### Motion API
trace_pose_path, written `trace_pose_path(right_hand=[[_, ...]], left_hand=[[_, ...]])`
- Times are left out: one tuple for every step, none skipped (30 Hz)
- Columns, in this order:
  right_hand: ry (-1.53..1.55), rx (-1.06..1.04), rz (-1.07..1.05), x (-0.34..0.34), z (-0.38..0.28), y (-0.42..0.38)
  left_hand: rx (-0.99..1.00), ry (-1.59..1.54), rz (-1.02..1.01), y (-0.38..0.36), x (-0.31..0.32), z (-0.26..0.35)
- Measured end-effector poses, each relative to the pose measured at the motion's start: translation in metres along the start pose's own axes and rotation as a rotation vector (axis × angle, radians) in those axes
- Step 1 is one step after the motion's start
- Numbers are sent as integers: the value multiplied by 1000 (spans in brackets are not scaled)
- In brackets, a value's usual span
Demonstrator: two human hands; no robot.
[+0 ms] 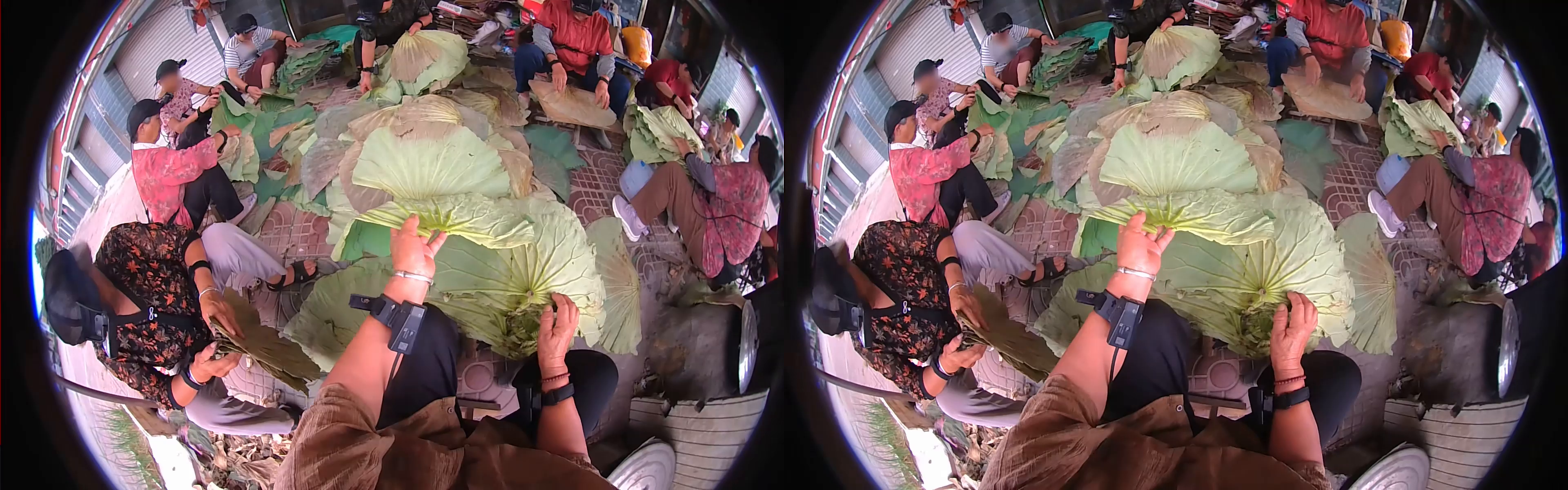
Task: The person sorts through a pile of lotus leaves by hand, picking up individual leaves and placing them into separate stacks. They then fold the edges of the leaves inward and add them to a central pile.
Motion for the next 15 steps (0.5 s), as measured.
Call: trace_pose_path(right_hand=[[-8,-6,3,0,0,0],[-9,-1,1,0,0,1],[-11,-7,3,0,0,1],[-13,-11,4,0,-1,1],[-13,-2,0,0,0,1],[-22,-9,-1,0,-1,2],[-30,-14,-1,0,-2,2],[-26,-16,1,0,-1,1],[-24,-7,2,0,-1,2],[-13,-1,1,0,-1,2],[0,4,-1,0,-2,2],[4,11,2,0,-2,3],[4,9,-5,-1,-3,3],[3,7,-11,-1,-4,3],[6,13,-8,-1,-4,3]], left_hand=[[23,-23,12,8,1,7],[73,-7,-4,9,10,22],[69,-4,-1,13,16,33],[118,9,-85,20,28,49],[164,23,-170,25,39,66],[179,40,-202,31,47,80],[193,58,-237,39,54,95],[187,72,-317,52,57,108],[183,85,-401,65,60,122],[178,91,-403,80,55,136],[159,87,-431,93,52,148],[142,84,-460,104,47,158],[138,91,-463,113,38,164],[131,84,-361,125,18,168],[124,77,-257,137,-2,171]])
Point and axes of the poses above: each hand's wrist, its own y-axis towards the middle knuckle, its own x-axis out of the palm, z = x × y, the point moved 9 cm from there along y, towards the middle knuckle, and after that the axes turned 4 degrees about -z, right-handed, at the moved point
